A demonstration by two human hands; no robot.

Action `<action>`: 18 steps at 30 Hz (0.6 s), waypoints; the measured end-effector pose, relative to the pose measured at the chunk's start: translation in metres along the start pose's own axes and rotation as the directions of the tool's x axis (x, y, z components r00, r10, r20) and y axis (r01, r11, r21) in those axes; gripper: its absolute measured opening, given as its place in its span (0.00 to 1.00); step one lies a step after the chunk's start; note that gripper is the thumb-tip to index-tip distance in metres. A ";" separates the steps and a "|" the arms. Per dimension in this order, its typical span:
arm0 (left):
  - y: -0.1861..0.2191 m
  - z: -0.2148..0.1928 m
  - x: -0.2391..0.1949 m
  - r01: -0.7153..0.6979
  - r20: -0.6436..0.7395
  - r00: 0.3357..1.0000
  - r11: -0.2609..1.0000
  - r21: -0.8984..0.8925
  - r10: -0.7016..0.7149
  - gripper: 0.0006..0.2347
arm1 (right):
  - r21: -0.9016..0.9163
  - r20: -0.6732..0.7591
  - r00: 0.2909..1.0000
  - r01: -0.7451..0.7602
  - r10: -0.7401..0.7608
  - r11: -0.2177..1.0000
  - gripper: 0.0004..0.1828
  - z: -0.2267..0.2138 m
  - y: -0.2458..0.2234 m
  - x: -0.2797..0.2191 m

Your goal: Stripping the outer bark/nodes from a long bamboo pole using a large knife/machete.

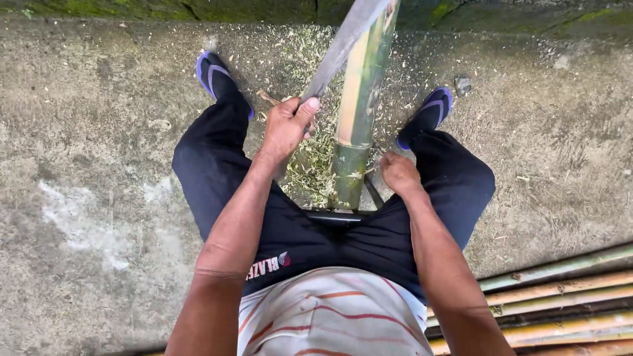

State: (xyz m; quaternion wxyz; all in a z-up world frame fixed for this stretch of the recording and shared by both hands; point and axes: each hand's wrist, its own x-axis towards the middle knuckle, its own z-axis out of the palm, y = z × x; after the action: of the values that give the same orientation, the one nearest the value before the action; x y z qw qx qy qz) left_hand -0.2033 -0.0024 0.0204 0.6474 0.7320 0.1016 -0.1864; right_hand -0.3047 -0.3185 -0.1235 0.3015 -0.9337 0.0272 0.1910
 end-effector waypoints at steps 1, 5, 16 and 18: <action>-0.005 -0.001 -0.002 0.000 -0.001 1.000 1.000 -0.001 0.000 0.17 | -0.001 0.000 1.000 0.001 -0.001 1.000 0.18 -0.019 -0.023 -0.002; -0.018 -0.006 0.002 0.024 -0.032 0.999 0.998 0.065 -0.022 0.18 | -0.406 0.197 0.952 -0.138 0.234 0.903 0.16 -0.080 -0.063 0.021; -0.031 -0.009 0.019 -0.025 -0.039 0.998 0.950 0.312 0.039 0.23 | -0.067 0.498 0.831 -0.248 0.248 0.966 0.17 -0.084 0.027 0.129; -0.033 -0.008 0.022 0.020 -0.030 0.999 0.946 0.322 -0.011 0.25 | -0.312 -0.272 0.956 0.022 -0.111 0.950 0.15 -0.086 0.058 0.131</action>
State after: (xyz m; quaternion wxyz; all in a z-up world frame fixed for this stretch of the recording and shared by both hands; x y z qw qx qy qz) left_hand -0.1947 0.0077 -0.0179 0.5161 0.8296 0.0844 -0.1956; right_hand -0.1639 -0.4069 -0.1409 0.1527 -0.9872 0.0088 0.0457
